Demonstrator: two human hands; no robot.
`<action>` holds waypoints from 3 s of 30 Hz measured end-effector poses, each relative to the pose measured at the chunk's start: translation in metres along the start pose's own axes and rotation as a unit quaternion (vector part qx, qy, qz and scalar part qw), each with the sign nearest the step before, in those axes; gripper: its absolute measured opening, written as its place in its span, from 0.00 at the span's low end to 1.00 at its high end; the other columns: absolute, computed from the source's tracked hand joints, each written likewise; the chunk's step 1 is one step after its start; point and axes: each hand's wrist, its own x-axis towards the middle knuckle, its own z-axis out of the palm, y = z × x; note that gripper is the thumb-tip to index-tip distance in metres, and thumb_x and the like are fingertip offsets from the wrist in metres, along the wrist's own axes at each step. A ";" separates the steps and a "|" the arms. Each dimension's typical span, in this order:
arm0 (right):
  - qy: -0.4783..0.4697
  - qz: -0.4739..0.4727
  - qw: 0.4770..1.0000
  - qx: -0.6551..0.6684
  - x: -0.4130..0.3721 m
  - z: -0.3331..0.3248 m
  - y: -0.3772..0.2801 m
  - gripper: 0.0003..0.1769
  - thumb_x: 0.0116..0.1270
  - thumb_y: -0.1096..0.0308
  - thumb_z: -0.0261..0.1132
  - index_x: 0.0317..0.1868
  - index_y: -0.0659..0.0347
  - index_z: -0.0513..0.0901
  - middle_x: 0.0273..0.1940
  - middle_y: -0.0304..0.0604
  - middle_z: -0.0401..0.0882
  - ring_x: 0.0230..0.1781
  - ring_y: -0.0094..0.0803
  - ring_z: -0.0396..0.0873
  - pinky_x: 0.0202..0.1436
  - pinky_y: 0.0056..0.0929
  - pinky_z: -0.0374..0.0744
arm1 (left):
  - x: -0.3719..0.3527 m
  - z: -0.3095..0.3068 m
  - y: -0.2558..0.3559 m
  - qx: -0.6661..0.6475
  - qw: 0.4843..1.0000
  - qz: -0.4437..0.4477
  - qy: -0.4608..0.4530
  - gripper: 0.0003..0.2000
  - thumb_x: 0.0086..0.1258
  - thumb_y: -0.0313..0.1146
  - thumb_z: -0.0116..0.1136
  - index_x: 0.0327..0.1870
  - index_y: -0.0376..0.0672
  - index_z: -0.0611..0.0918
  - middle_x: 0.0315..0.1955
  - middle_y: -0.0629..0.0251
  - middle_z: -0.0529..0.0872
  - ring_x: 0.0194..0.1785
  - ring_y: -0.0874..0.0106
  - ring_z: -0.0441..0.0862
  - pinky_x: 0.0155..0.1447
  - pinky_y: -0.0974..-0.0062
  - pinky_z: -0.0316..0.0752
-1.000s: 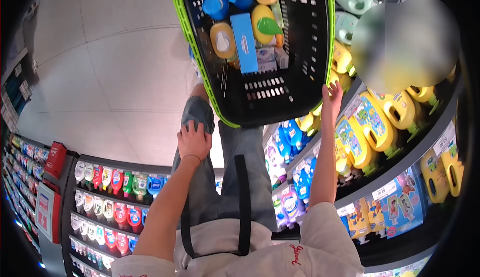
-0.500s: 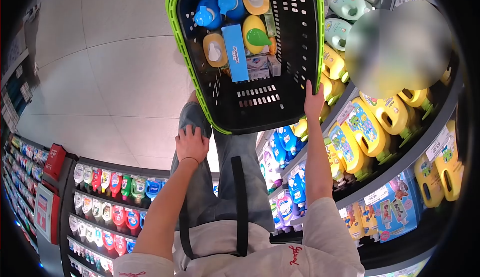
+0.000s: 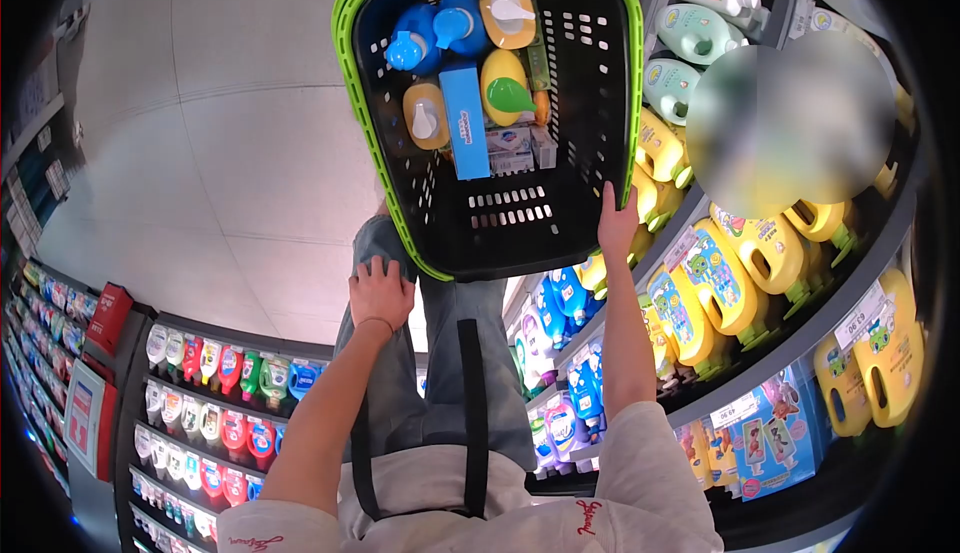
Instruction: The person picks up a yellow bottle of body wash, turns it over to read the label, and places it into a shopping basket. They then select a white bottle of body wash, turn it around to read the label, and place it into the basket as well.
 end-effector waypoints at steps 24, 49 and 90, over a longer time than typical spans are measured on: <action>0.014 0.015 1.000 -0.006 0.016 0.000 -0.020 0.28 0.65 0.56 0.61 0.55 0.73 0.70 0.45 0.60 0.78 0.48 0.51 0.78 0.52 0.36 0.74 | 0.051 -0.041 0.008 -0.241 0.966 -0.034 0.083 0.28 0.66 0.43 0.50 0.65 0.39 0.62 0.48 0.51 0.76 0.54 0.53 0.72 0.56 0.59 0.67; 0.053 -0.039 0.998 -0.006 0.092 0.005 -0.072 0.25 0.67 0.54 0.59 0.50 0.71 0.74 0.44 0.56 0.80 0.46 0.46 0.77 0.51 0.34 0.72 | 0.179 -0.128 0.057 -0.490 0.830 -0.074 0.256 0.23 0.70 0.35 0.49 0.62 0.34 0.62 0.53 0.44 0.72 0.55 0.47 0.71 0.56 0.60 0.68; -0.169 -0.289 0.916 -0.220 0.274 -0.026 -0.455 0.36 0.65 0.62 0.60 0.69 0.64 0.55 0.64 0.56 0.62 0.64 0.41 0.63 0.65 0.33 0.63 | 0.200 -0.175 0.040 -0.565 0.789 -0.071 0.232 0.37 0.50 0.32 0.65 0.66 0.50 0.65 0.39 0.58 0.73 0.45 0.61 0.73 0.50 0.65 0.69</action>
